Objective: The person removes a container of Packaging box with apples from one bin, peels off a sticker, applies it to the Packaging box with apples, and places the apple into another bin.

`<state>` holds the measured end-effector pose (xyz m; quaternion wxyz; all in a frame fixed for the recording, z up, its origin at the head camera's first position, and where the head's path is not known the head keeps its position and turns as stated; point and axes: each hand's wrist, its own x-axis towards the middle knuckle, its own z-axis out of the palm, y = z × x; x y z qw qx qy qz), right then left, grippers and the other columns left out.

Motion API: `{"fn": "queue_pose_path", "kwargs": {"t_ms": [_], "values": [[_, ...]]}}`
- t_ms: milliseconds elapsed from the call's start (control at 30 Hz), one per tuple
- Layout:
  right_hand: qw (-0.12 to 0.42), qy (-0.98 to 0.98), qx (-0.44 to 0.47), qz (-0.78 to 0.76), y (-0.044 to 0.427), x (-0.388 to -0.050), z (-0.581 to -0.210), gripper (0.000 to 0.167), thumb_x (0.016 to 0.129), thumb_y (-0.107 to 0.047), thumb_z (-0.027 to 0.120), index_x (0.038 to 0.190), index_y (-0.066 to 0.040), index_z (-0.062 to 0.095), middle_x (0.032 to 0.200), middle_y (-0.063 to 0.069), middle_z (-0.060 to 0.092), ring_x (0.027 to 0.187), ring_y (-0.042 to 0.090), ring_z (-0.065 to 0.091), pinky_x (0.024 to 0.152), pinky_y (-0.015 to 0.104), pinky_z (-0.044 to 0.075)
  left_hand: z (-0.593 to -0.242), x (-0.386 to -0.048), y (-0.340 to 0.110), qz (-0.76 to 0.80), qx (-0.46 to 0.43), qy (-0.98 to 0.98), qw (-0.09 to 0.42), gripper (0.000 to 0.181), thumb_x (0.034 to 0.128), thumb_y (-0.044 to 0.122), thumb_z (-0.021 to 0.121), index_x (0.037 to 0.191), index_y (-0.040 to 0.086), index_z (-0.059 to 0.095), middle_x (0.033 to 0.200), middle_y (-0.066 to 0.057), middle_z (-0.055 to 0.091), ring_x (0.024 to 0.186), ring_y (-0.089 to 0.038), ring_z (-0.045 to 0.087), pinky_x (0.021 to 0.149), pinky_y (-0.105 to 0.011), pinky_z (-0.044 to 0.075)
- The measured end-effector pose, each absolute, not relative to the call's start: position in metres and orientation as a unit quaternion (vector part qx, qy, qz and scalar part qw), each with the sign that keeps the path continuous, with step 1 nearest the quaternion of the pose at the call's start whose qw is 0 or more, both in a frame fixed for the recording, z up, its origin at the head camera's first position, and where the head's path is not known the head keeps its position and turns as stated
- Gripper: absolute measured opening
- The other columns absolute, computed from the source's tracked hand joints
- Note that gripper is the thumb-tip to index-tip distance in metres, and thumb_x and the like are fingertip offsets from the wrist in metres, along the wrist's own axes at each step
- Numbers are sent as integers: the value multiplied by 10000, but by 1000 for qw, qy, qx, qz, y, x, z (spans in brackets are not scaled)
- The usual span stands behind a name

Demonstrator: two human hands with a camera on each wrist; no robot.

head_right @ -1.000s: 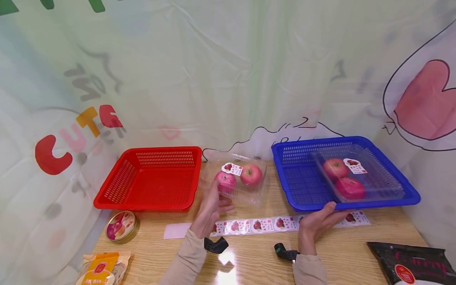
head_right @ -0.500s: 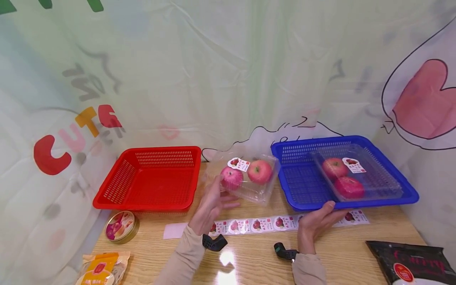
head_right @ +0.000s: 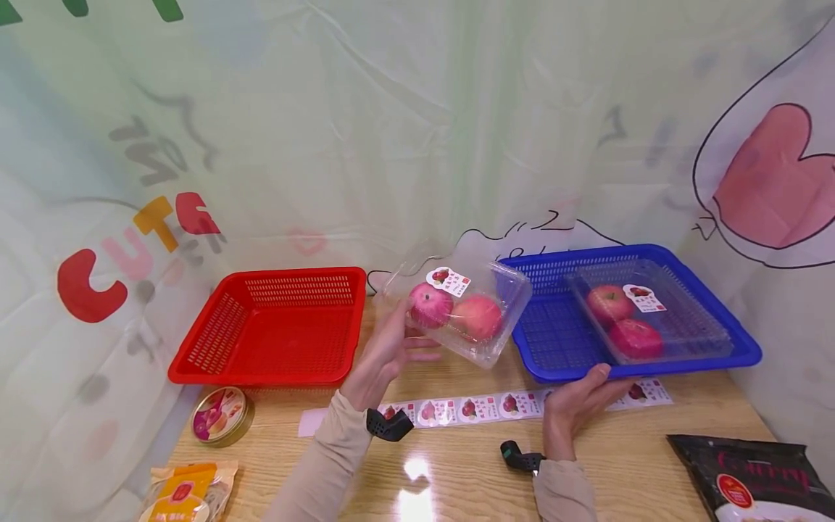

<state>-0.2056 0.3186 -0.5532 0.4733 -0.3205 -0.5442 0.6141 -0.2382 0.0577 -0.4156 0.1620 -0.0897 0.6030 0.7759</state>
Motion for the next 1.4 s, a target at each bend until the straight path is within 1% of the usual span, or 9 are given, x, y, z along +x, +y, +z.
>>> {"fn": "queue_pose_path", "kwargs": {"t_ms": [233, 300, 500, 600, 800, 1000, 1167, 1333, 1400], "values": [[481, -549, -314, 607, 318, -206, -553, 662, 1096, -317, 350, 1689, -73, 186, 1733, 85, 288, 1564, 47, 271, 1224, 80, 144, -402, -243, 68, 768, -80, 606, 191, 519, 1069, 482, 507, 1257, 26, 668, 1064, -176, 673, 931, -371, 748, 794, -511, 654], [481, -546, -314, 610, 318, -206, -552, 666, 1097, -319, 352, 1691, -72, 179, 1739, 85, 278, 1569, 46, 261, 1223, 78, 139, -398, -244, 71, 769, -71, 604, 198, 518, 1073, 469, 500, 1264, 14, 658, 1037, -174, 665, 899, -369, 746, 795, -520, 649], [477, -544, -317, 613, 318, -204, -553, 678, 1094, -335, 356, 1696, -87, 167, 1744, 73, 267, 1572, 49, 252, 1221, 72, 134, -390, -246, 82, 761, -31, 613, 212, 504, 1076, 424, 466, 1240, -19, 640, 933, -131, 615, 747, -298, 715, 787, -518, 650], [473, -541, -314, 621, 318, -204, -553, 678, 1095, -340, 356, 1700, -105, 159, 1744, 60, 260, 1568, 41, 245, 1213, 63, 127, -388, -248, 87, 755, -12, 618, 221, 491, 1083, 424, 461, 1242, 0, 653, 927, -121, 620, 717, -288, 716, 761, -487, 661], [477, -533, -308, 627, 319, -204, -554, 673, 1097, -330, 367, 1698, -102, 169, 1738, 66, 267, 1575, 82, 253, 1212, 71, 135, -385, -256, 101, 745, 4, 622, 241, 464, 1094, 417, 470, 1202, 27, 698, 901, -111, 642, 680, -269, 717, 677, -407, 666], [478, -530, -302, 632, 319, -205, -552, 671, 1095, -304, 375, 1698, -92, 170, 1731, 83, 276, 1569, 90, 266, 1235, 106, 142, -386, -267, 116, 739, 1, 625, 251, 436, 1083, 399, 513, 1139, 21, 723, 900, -105, 608, 720, -243, 667, 615, -341, 652], [469, -538, -315, 626, 320, -204, -552, 686, 1096, -309, 375, 1699, -78, 143, 1762, 103, 215, 1615, 129, 207, 1228, 78, 119, -389, -275, 127, 731, 5, 632, 257, 414, 1081, 397, 541, 1081, 23, 718, 918, -112, 596, 775, -243, 633, 637, -343, 656], [462, -534, -320, 632, 323, -205, -556, 677, 1102, -309, 364, 1703, -100, 133, 1770, 106, 191, 1620, 121, 189, 1215, 62, 110, -396, -283, 134, 713, 17, 646, 272, 415, 1088, 389, 509, 1059, 20, 697, 911, -123, 614, 802, -272, 660, 740, -406, 659], [469, -532, -313, 631, 323, -206, -556, 669, 1101, -290, 359, 1701, -92, 138, 1766, 108, 202, 1616, 127, 202, 1225, 74, 119, -398, -286, 137, 705, 22, 652, 278, 418, 1089, 401, 500, 1056, 31, 694, 909, -120, 619, 813, -280, 668, 753, -413, 657]]}}
